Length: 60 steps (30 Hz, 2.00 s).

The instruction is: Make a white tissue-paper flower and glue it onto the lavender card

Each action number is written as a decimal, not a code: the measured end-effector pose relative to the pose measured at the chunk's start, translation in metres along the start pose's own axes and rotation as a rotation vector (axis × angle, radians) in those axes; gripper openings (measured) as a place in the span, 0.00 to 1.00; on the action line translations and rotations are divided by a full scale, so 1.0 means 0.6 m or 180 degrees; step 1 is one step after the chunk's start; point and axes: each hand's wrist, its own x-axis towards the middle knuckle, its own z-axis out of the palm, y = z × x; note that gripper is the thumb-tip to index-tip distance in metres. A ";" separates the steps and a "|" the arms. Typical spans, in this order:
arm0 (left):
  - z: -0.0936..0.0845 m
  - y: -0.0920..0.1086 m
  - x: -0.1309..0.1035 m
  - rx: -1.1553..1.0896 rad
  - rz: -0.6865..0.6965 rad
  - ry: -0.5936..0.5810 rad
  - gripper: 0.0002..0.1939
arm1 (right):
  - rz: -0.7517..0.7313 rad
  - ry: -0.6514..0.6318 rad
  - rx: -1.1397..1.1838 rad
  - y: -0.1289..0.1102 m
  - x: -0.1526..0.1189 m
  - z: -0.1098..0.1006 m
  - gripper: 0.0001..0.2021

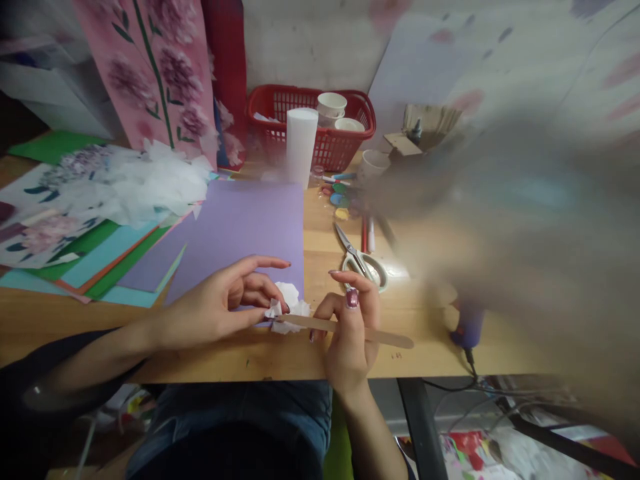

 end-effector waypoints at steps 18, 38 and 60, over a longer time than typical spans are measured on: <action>-0.016 -0.004 -0.009 0.0015 -0.0049 0.0157 0.26 | -0.0436 0.0346 -0.0085 0.004 0.006 -0.014 0.10; -0.020 -0.002 0.001 0.0930 -0.0104 0.0461 0.24 | 0.0352 -0.0595 -0.0574 0.020 -0.012 -0.041 0.10; 0.041 -0.027 -0.015 0.1860 0.0259 0.1046 0.27 | 0.0392 -0.0517 -0.0644 0.020 -0.016 -0.044 0.11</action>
